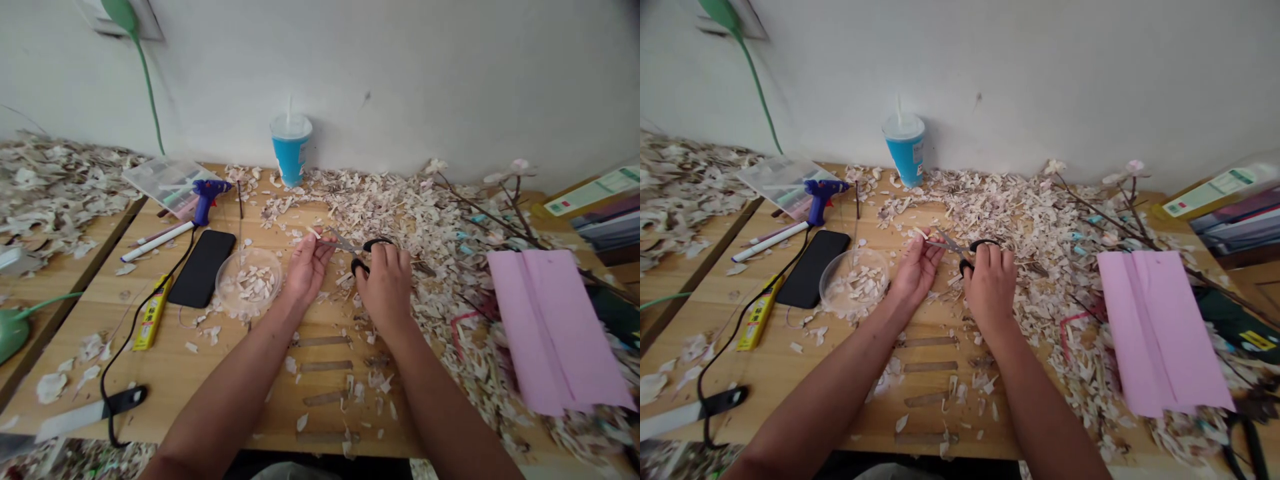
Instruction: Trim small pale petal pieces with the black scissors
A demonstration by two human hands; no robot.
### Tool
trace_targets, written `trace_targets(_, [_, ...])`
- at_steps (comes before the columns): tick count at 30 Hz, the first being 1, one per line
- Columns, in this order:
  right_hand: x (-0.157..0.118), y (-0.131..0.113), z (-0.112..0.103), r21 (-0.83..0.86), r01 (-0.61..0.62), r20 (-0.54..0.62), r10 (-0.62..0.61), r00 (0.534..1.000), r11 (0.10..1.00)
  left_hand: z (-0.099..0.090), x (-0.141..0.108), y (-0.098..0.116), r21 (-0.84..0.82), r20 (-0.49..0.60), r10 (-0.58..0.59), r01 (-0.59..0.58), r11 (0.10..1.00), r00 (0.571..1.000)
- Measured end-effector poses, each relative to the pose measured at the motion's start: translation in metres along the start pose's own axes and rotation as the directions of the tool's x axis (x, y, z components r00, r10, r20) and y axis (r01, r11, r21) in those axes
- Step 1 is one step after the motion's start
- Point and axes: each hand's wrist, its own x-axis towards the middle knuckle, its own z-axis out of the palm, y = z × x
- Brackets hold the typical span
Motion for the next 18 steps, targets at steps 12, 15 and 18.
trace_targets(12, [0.0000, -0.0011, -0.0018, -0.016, -0.040, 0.026, 0.040, 0.999, 0.999, 0.0035, -0.0028, -0.0010, 0.026, -0.002, -0.014, 0.014, 1.000, 1.000])
trace_targets(15, [-0.0004, -0.0018, -0.0021, -0.041, -0.031, 0.016, 0.032, 0.999, 0.999, 0.0032, -0.0026, -0.0002, 0.006, 0.003, 0.002, -0.002, 1.000, 1.000])
trace_targets(18, [-0.0006, -0.0023, -0.0026, -0.056, -0.036, 0.030, 0.037, 0.999, 0.998, 0.0035, -0.0025, 0.0000, -0.004, 0.007, 0.007, -0.007, 1.000, 1.000])
